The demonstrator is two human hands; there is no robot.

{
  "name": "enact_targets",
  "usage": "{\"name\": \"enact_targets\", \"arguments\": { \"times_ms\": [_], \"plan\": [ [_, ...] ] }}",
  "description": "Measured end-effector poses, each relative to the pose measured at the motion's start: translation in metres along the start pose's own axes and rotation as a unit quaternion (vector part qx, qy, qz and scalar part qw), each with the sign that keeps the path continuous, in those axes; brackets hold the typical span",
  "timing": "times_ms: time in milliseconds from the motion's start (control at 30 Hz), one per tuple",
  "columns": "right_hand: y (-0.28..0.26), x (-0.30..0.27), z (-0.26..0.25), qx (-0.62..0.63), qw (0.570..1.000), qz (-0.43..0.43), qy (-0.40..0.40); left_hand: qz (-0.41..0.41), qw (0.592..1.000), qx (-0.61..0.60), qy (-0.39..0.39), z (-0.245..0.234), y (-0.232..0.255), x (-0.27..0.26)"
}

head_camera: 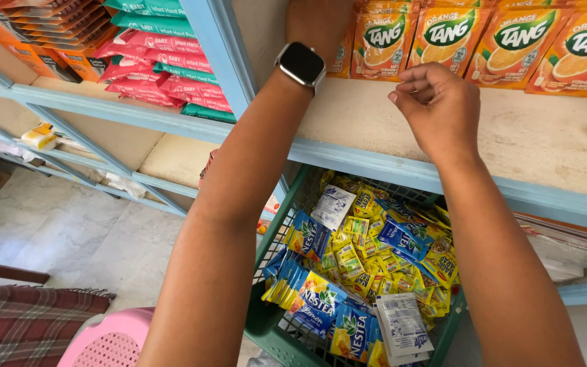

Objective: The person takes packets of Tang and Nestea from a green crate and arranges them on a shelf. They place the orange Tang packets first, followed by the blue Nestea Lemon packets, organizing them in neat rows.

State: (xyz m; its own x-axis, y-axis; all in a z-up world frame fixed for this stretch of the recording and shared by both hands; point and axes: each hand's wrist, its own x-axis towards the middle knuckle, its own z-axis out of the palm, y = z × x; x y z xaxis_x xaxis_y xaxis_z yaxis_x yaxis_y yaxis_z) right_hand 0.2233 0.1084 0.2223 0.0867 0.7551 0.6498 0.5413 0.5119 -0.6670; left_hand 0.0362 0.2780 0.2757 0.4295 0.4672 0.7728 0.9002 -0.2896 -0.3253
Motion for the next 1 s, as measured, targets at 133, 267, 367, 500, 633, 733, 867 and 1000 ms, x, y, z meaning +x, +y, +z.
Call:
{"name": "enact_targets", "arguments": {
  "times_ms": [133,267,367,500,633,733,867,1000],
  "plan": [
    [-0.001,0.000,0.000,0.007,1.000,0.007,-0.001,-0.008,0.999,0.036,0.022,0.012,0.008,-0.018],
    [-0.001,0.000,0.000,-0.004,1.000,-0.002,0.011,0.005,0.999,0.009,0.038,-0.028,0.022,-0.033],
    [0.009,0.000,0.000,0.059,0.997,-0.035,0.046,0.029,0.994,-0.095,0.044,-0.085,0.036,-0.053],
    [-0.006,-0.022,-0.011,0.133,0.977,-0.115,0.121,0.142,0.914,-0.380,0.035,-0.180,0.047,-0.105],
    [-0.047,-0.109,-0.032,0.059,0.978,-0.187,0.067,0.219,0.797,-0.507,-0.244,-0.204,0.044,-0.187],
    [-0.053,-0.181,-0.033,-0.064,0.989,-0.131,0.027,0.263,0.706,-0.490,-0.439,-0.185,0.052,-0.266],
    [-0.027,-0.270,-0.017,-0.031,0.978,0.133,-0.155,0.236,0.826,-0.340,-0.384,-0.153,0.068,-0.357],
    [-0.013,-0.330,0.004,-0.103,0.934,0.090,-0.328,0.180,0.792,-0.369,-0.451,-0.156,0.078,-0.372]
  ]
}}
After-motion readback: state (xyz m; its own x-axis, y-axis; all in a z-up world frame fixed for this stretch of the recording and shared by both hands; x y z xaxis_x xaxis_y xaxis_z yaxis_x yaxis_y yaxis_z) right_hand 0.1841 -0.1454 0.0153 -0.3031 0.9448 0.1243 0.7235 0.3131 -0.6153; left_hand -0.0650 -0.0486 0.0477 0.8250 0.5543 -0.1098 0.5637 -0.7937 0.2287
